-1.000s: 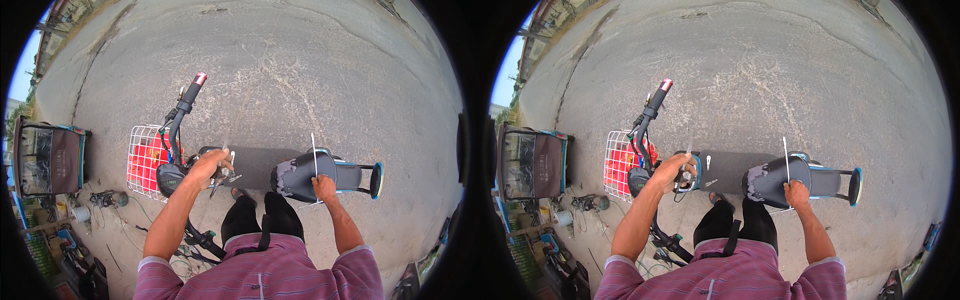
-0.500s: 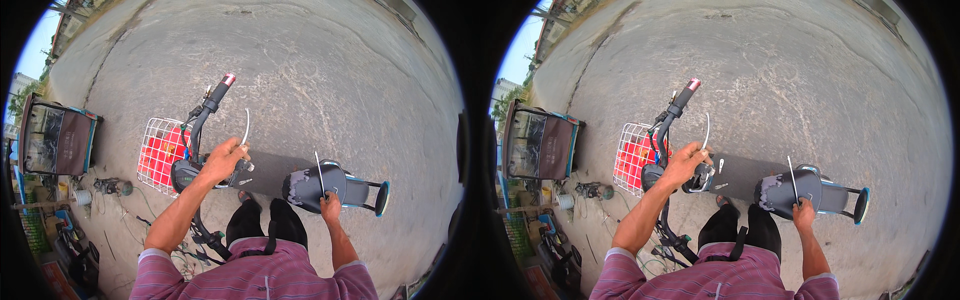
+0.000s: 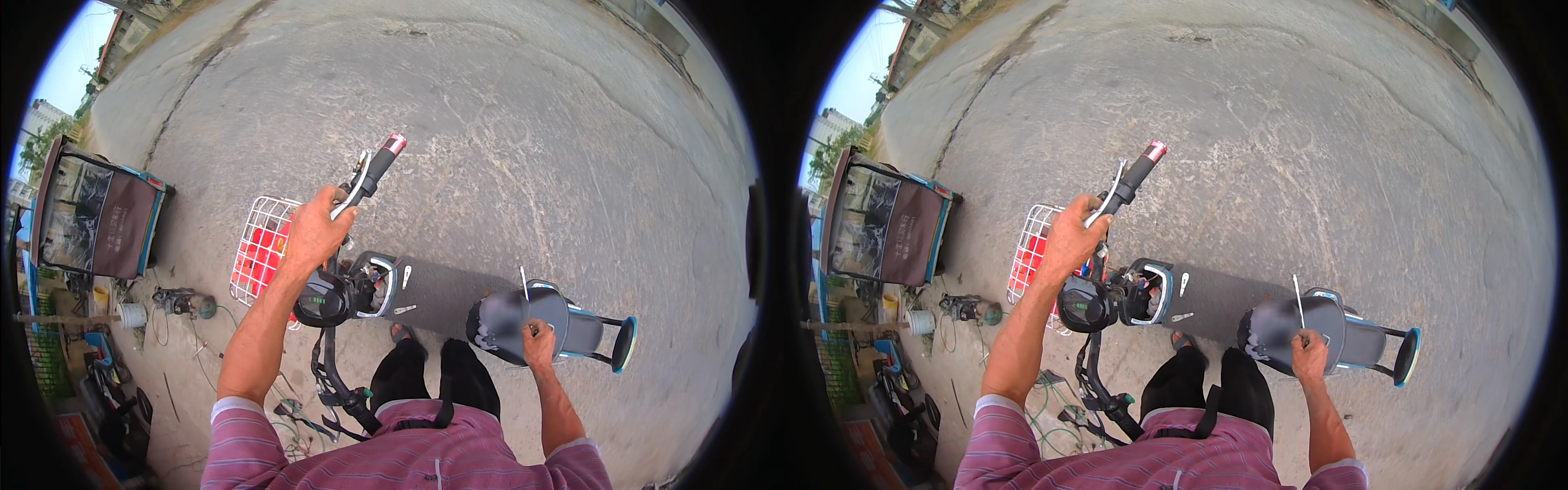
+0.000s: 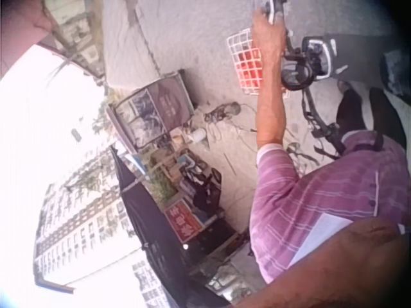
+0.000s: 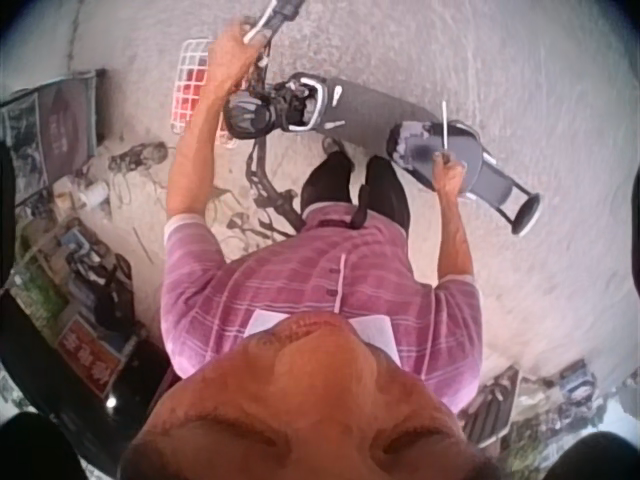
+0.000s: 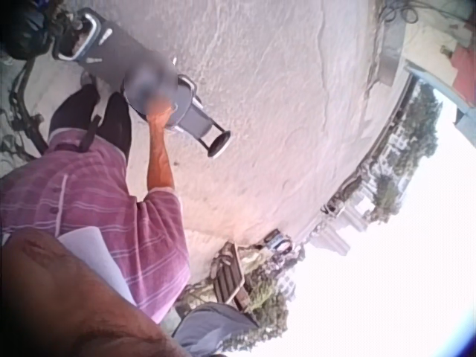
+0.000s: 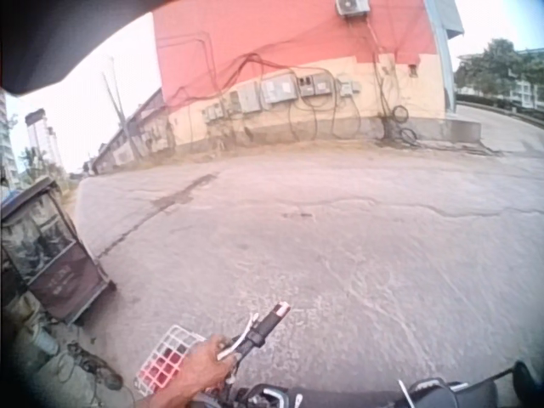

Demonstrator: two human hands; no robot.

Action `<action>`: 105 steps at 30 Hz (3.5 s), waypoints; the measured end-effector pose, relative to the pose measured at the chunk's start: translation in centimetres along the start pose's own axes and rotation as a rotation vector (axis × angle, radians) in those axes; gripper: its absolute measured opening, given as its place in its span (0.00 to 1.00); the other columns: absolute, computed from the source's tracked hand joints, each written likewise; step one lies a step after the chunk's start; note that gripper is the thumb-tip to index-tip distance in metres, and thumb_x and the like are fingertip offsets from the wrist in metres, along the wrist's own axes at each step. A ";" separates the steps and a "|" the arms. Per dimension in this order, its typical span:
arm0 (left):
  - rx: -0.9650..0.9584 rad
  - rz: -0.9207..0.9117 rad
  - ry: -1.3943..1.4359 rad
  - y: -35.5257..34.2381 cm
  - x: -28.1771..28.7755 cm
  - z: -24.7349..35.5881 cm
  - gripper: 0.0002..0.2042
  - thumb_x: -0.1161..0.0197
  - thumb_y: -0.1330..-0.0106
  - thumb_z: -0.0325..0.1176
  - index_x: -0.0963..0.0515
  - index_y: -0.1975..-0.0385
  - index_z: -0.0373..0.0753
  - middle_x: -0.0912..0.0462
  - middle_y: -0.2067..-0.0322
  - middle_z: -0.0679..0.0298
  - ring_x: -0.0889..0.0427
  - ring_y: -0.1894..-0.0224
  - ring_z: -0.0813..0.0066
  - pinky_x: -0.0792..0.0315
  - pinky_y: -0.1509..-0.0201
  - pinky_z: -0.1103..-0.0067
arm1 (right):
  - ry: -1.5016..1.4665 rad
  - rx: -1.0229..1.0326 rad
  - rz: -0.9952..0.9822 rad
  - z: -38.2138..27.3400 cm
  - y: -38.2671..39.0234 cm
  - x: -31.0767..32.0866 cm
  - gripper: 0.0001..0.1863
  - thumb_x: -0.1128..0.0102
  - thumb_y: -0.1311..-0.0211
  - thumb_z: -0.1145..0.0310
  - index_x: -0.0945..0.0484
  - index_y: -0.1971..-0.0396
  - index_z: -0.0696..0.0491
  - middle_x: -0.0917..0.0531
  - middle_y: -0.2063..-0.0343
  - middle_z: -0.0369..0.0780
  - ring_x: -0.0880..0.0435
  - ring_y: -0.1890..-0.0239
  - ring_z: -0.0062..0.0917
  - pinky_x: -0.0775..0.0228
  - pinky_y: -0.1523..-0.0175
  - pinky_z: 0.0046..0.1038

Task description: The person repairs an electric scooter by adjusting the handlebar controls and cables, then works on the front wheel area. The person uses a metal rod to manipulate components near the handlebars and later kneels to adjust parts near the front tire.

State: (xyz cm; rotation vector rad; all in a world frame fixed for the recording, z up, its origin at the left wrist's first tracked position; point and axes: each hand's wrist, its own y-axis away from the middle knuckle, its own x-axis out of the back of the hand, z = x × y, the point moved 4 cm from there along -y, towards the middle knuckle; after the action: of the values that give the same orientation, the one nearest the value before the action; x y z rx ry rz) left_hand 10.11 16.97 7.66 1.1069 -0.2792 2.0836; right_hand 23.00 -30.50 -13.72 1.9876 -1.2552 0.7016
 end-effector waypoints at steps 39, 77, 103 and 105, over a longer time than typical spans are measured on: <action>-0.045 -0.002 0.313 -8.2 1.0 -5.0 0.14 0.40 0.32 0.40 0.19 0.61 0.33 0.18 0.75 0.62 0.22 0.74 0.76 0.29 0.68 0.74 | -0.734 -0.447 -0.512 -1.5 2.2 -6.7 0.19 0.52 0.32 0.65 0.25 0.48 0.60 0.20 0.68 0.36 0.26 0.75 0.19 0.35 0.73 0.22; -0.015 0.070 0.034 -7.0 -2.4 -4.0 0.25 0.46 0.32 0.47 0.27 0.41 0.38 0.22 0.47 0.43 0.25 0.42 0.46 0.33 0.38 0.65 | -1.387 -0.303 -0.864 -33.1 -3.5 -12.9 0.13 0.47 0.28 0.64 0.23 0.56 0.58 0.22 0.70 0.37 0.27 0.76 0.15 0.39 0.75 0.18; -0.027 0.079 0.021 -7.0 -2.2 -4.0 0.25 0.47 0.33 0.48 0.27 0.43 0.36 0.21 0.50 0.41 0.23 0.45 0.43 0.31 0.40 0.61 | -0.857 0.350 -0.314 -38.2 -6.3 -12.7 0.13 0.30 0.41 0.68 0.20 0.63 0.62 0.15 0.69 0.40 0.19 0.68 0.19 0.26 0.63 0.24; -0.028 0.065 -0.003 -7.1 -2.2 -4.1 0.25 0.47 0.33 0.47 0.27 0.43 0.36 0.22 0.49 0.41 0.24 0.44 0.43 0.32 0.40 0.61 | -0.821 0.366 -0.291 -38.5 -6.3 -12.7 0.13 0.30 0.43 0.69 0.19 0.64 0.61 0.15 0.69 0.40 0.18 0.67 0.20 0.26 0.62 0.24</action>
State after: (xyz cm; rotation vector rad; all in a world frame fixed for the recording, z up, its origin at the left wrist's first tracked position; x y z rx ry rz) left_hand 13.34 22.86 2.47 1.0981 -0.3496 2.1288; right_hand 20.53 8.31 -0.53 2.8428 -1.2717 -0.0759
